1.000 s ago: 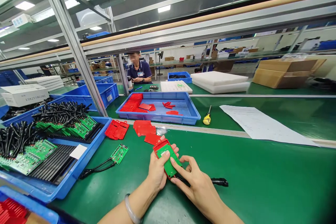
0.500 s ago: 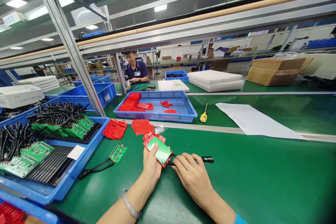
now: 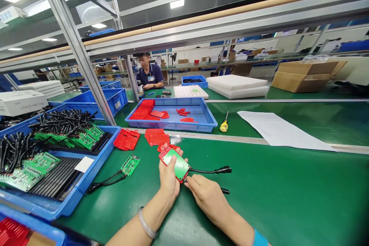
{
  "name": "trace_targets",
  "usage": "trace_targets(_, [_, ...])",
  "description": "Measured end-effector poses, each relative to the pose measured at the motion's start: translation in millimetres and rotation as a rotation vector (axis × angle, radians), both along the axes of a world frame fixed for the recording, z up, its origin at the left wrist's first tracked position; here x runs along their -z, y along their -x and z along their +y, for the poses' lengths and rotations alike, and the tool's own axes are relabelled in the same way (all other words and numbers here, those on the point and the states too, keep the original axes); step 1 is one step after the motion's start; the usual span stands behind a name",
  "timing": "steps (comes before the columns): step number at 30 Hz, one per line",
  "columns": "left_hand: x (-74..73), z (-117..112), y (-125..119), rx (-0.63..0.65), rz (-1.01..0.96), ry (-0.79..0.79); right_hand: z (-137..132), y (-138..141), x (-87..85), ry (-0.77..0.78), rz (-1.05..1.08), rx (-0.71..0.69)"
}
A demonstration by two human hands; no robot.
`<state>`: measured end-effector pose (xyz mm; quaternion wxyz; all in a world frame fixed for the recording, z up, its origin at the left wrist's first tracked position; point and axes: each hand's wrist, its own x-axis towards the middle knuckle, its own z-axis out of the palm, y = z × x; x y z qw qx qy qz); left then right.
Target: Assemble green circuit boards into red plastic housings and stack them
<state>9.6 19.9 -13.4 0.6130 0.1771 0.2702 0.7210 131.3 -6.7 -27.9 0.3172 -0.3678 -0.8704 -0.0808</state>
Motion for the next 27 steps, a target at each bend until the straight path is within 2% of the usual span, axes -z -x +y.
trace_targets(3, [-1.4,0,0,0.027,0.004,-0.016,-1,1,1.5,0.067,-0.005,-0.016])
trace_targets(6, [-1.7,2,3,0.069,-0.003,-0.054,-1,-5,-7.4,0.063,0.036,-0.025])
trace_targets(11, [1.6,7,7,0.097,-0.003,-0.045,4,-16,-24.3,-0.139,0.046,0.185])
trace_targets(15, [2.6,5,2,0.098,-0.001,0.005,9,-13,-14.4,-0.111,-0.033,0.239])
trace_targets(18, [1.1,2,-1,0.042,0.024,-0.009,8,-9,-4.0,0.046,0.054,0.239])
trace_targets(23, [0.3,5,1,0.050,-0.009,0.012,11,-10,-3.4,0.580,0.418,0.054])
trace_targets(27, [-2.3,5,3,0.073,-0.034,0.019,16,-11,-3.0,0.711,0.503,0.002])
